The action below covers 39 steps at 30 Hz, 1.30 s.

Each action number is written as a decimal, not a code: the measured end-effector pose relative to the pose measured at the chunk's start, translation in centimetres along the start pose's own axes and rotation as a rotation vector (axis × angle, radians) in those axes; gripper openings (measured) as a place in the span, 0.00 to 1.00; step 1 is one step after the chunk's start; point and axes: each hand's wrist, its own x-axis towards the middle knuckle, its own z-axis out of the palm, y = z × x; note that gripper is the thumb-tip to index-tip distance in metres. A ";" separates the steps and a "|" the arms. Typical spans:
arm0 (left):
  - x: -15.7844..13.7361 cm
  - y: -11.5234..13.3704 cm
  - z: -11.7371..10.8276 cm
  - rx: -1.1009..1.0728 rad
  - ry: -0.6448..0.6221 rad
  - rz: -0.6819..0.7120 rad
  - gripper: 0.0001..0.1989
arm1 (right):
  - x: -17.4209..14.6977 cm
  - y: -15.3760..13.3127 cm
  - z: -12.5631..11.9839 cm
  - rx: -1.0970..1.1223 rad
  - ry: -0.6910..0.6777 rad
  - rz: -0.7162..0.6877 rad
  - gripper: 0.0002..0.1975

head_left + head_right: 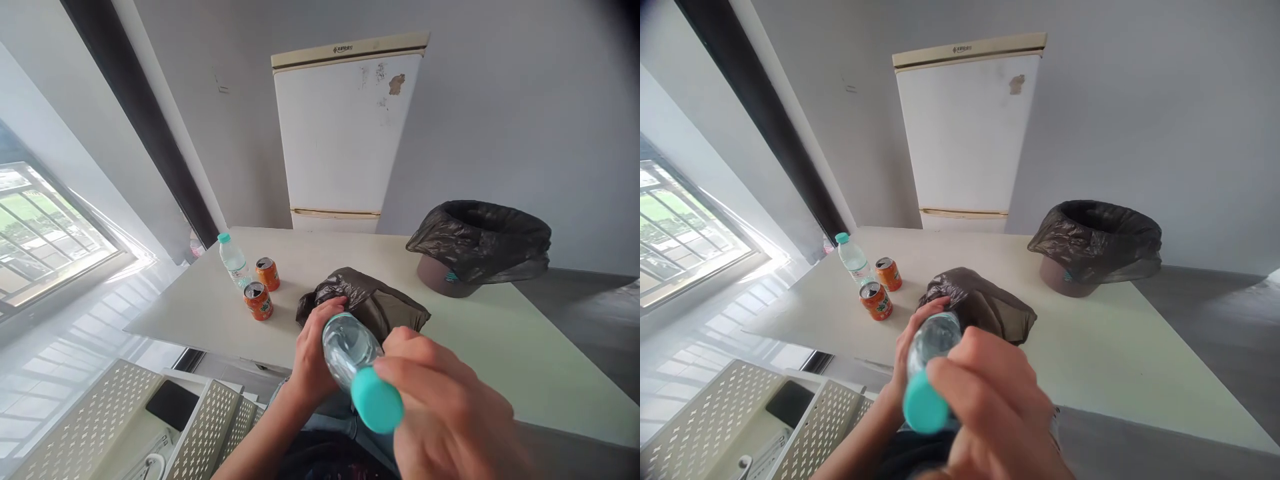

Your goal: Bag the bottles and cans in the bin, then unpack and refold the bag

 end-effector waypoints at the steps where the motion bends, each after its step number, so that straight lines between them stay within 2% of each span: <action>1: 0.0 0.0 -0.2 -0.013 0.025 -0.026 0.22 | 0.2 0.5 0.1 0.048 0.085 0.020 0.21; 3: -0.2 0.3 -1.2 0.011 0.087 -0.084 0.27 | 0.6 2.3 0.1 0.098 0.159 0.071 0.22; 6: -0.9 1.3 -3.6 0.074 0.157 -0.146 0.32 | 0.5 6.8 0.5 -0.089 -0.110 0.198 0.13; 8: -1.5 1.7 -5.5 0.097 0.195 -0.170 0.32 | -0.2 10.0 1.1 -0.246 -0.260 0.290 0.12; 10: -1.7 1.7 -7.6 0.160 0.276 -0.189 0.30 | -1.1 12.7 1.8 -0.370 -0.278 0.340 0.13; 12: -1.1 1.1 -9.6 0.273 0.409 -0.235 0.29 | -2.1 14.8 2.1 -0.460 -0.229 0.338 0.13; 15: 0.5 -1.5 -12.4 0.521 0.620 -0.343 0.28 | -3.1 16.7 1.4 -0.530 -0.178 0.318 0.10; 17: 1.3 -4.5 -14.0 0.689 0.684 -0.389 0.30 | -3.5 17.6 0.5 -0.554 -0.175 0.329 0.08; 20: 0.9 -10.2 -16.0 0.631 0.784 -0.530 0.41 | -4.3 18.5 -0.9 -0.578 -0.162 0.364 0.08; 23: -0.8 -15.3 -17.3 0.620 0.705 -0.725 0.37 | -5.3 19.2 -2.0 -0.601 -0.158 0.391 0.09; 26: -2.1 -18.1 -17.7 0.680 0.635 -0.777 0.35 | -6.1 19.4 -2.7 -0.625 -0.155 0.398 0.12; 30: -2.2 -19.0 -17.6 0.670 0.625 -0.747 0.36 | -6.4 19.2 -3.3 -0.630 -0.143 0.392 0.13; 34: -1.8 -19.4 -17.2 0.604 0.580 -0.744 0.37 | -6.4 19.1 -3.6 -0.636 -0.113 0.410 0.09; 39: -2.0 -20.6 -17.0 0.574 0.528 -0.745 0.40 | -6.7 19.1 -4.0 -0.627 -0.038 0.537 0.07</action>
